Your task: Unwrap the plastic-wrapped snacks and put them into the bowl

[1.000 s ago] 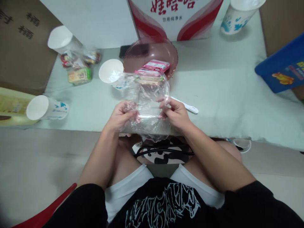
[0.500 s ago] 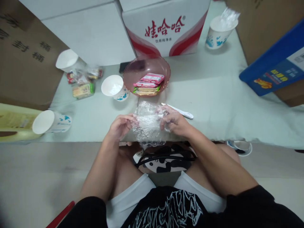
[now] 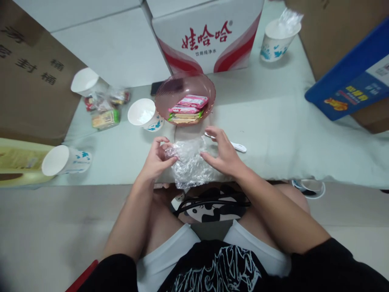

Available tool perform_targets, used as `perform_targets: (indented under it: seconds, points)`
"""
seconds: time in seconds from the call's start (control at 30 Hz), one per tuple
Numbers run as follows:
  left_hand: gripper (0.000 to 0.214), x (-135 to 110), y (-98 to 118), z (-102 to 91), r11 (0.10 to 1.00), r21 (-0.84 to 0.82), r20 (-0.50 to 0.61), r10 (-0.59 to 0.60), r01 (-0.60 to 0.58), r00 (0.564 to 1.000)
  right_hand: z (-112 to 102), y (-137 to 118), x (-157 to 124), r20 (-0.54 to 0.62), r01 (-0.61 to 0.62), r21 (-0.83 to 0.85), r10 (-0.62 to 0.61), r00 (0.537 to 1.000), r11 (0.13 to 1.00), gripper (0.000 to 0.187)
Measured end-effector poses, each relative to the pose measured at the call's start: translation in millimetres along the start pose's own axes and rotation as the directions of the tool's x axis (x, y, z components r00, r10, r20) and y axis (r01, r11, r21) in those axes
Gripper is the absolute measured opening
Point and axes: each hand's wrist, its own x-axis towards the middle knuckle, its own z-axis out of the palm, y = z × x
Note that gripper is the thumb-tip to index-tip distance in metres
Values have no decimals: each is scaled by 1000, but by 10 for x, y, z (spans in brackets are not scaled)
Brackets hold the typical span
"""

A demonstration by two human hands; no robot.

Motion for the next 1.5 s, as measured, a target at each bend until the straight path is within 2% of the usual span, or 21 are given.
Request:
perform_targets:
  seconds: [0.07, 0.1, 0.17, 0.23, 0.27, 0.33, 0.4, 0.47, 0.53, 0.6, 0.63, 0.7, 0.77, 0.83, 0.9, 1.0, 1.17, 1.27, 1.37, 1.43, 1.5]
  points:
    - [60, -40, 6, -2, 998, -65, 87, -1, 7, 996, 41, 0, 8, 88, -107, 135, 96, 991, 985, 87]
    - [64, -59, 10, -5, 996, -86, 118, -7, 17, 993, 55, -7, 14, 167, -167, 191, 135, 977, 967, 93]
    - [76, -85, 12, -16, 993, -114, 139, -24, 40, 990, 67, -40, 26, 326, -286, 247, 198, 924, 926, 86]
    - [95, -86, 4, -21, 988, -137, 113, -53, 69, 992, 63, -92, 38, 398, -359, 246, 244, 885, 901, 66]
    - [103, -77, -2, -18, 985, -149, 90, -75, 88, 993, 57, -118, 43, 387, -367, 236, 259, 885, 900, 58]
    - [112, -45, -16, 1, 975, -176, 43, -131, 137, 990, 41, -155, 49, 302, -339, 216, 268, 915, 915, 51]
    - [108, -7, -30, 38, 957, -202, 24, -206, 207, 978, 25, -158, 51, 223, -299, 206, 253, 941, 932, 50]
    - [89, 24, -49, 83, 939, -184, 45, -286, 289, 957, 14, -128, 49, 173, -279, 237, 242, 955, 931, 57]
    - [59, 43, -74, 124, 940, -116, 44, -318, 321, 947, 15, -79, 48, 113, -269, 322, 245, 963, 908, 73]
    - [38, 52, -98, 151, 959, -67, -14, -277, 276, 961, 33, -30, 53, 48, -267, 422, 273, 961, 866, 87]
    - [36, 54, -105, 158, 968, -68, -44, -247, 244, 968, 48, -13, 58, 38, -280, 456, 295, 955, 845, 87]
    - [38, 58, -104, 156, 977, -86, -80, -205, 198, 976, 86, 3, 72, 127, -355, 458, 335, 933, 815, 73]
    - [41, 61, -84, 136, 984, -45, -91, -179, 175, 980, 122, -10, 83, 280, -443, 369, 357, 891, 817, 46]
    - [41, 60, -58, 102, 988, 29, -103, -150, 154, 983, 140, -42, 86, 352, -474, 272, 372, 859, 837, 32]
    - [42, 49, -40, 59, 988, 52, -121, -140, 147, 983, 133, -81, 79, 337, -482, 246, 392, 856, 841, 29]
    - [46, 10, -29, -7, 989, -5, -113, -149, 149, 982, 94, -130, 63, 315, -502, 338, 407, 858, 796, 38]
    - [31, -35, 23, -96, 986, -65, -43, -154, 152, 987, 12, -143, 73, 265, -500, 488, 424, 866, 715, 15]
    - [35, -16, 49, -134, 995, -49, -44, -91, 89, 995, -30, -125, 99, 282, -463, 412, 373, 884, 785, 21]
    - [39, 12, 19, -136, 995, 87, -30, -40, 43, 999, -19, -112, 106, 287, -359, 155, 306, 908, 920, 22]
    - [32, 30, -17, -111, 983, 170, -26, -59, 62, 998, 21, -104, 95, 214, -344, -6, 338, 917, 939, 19]
    - [42, 46, -42, -72, 981, 180, -56, -63, 72, 996, 68, -91, 82, 105, -376, -25, 377, 920, 926, 42]
